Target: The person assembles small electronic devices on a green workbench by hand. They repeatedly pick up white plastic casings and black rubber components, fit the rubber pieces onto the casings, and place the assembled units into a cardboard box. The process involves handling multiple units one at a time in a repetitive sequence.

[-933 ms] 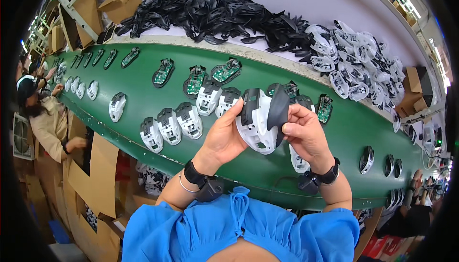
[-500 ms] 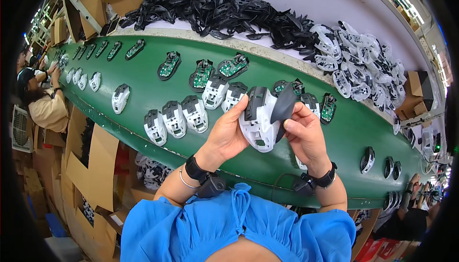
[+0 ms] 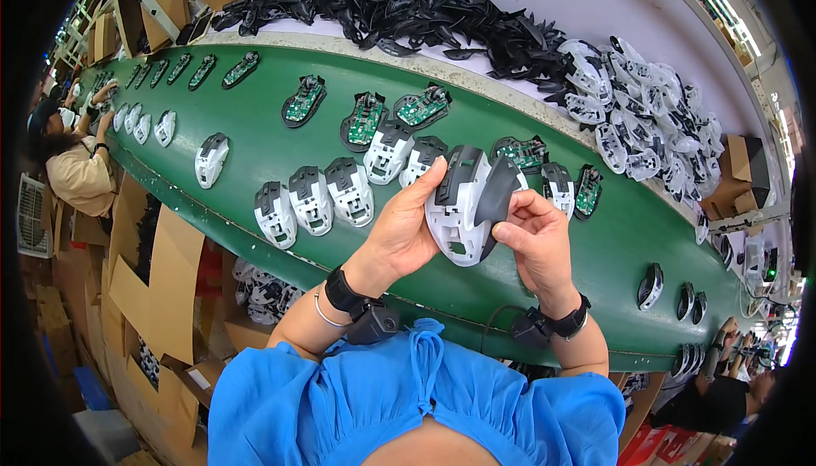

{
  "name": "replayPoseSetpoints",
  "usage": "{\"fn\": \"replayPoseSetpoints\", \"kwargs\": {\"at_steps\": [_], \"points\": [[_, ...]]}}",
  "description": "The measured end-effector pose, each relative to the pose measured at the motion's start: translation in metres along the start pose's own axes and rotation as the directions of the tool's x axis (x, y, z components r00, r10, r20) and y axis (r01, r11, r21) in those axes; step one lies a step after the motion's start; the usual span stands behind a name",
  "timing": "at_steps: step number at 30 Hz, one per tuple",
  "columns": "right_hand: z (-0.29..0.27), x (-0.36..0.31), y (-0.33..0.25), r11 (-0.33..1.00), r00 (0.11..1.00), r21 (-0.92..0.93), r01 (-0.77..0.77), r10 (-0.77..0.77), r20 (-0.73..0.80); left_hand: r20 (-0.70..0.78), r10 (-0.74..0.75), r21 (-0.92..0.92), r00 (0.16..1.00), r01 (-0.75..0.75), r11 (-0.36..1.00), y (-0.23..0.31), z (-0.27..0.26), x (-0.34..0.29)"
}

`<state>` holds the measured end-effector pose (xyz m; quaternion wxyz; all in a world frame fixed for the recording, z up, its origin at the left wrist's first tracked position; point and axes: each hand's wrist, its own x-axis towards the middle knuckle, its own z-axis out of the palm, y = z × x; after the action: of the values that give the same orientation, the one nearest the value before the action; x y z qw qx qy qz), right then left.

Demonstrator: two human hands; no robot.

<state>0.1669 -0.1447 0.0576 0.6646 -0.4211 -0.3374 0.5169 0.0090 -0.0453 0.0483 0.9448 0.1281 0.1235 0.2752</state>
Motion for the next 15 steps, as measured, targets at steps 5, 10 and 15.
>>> {"fn": "replayPoseSetpoints", "kwargs": {"at_steps": [5,10,15], "points": [[0.004,-0.002,-0.002,0.998,0.998,0.017,-0.067,0.067,-0.022,-0.006,-0.010,0.089,1.000,0.011,0.996,0.005,-0.003,0.003],[0.011,-0.004,0.006,0.996,0.999,0.080,-0.044,0.042,0.031,-0.113,0.000,0.178,0.994,0.020,0.984,0.007,0.003,0.002],[0.009,-0.005,0.015,0.981,0.993,0.169,-0.093,0.104,-0.055,-0.152,-0.002,0.153,0.988,0.025,0.988,0.005,0.005,0.002]]}}
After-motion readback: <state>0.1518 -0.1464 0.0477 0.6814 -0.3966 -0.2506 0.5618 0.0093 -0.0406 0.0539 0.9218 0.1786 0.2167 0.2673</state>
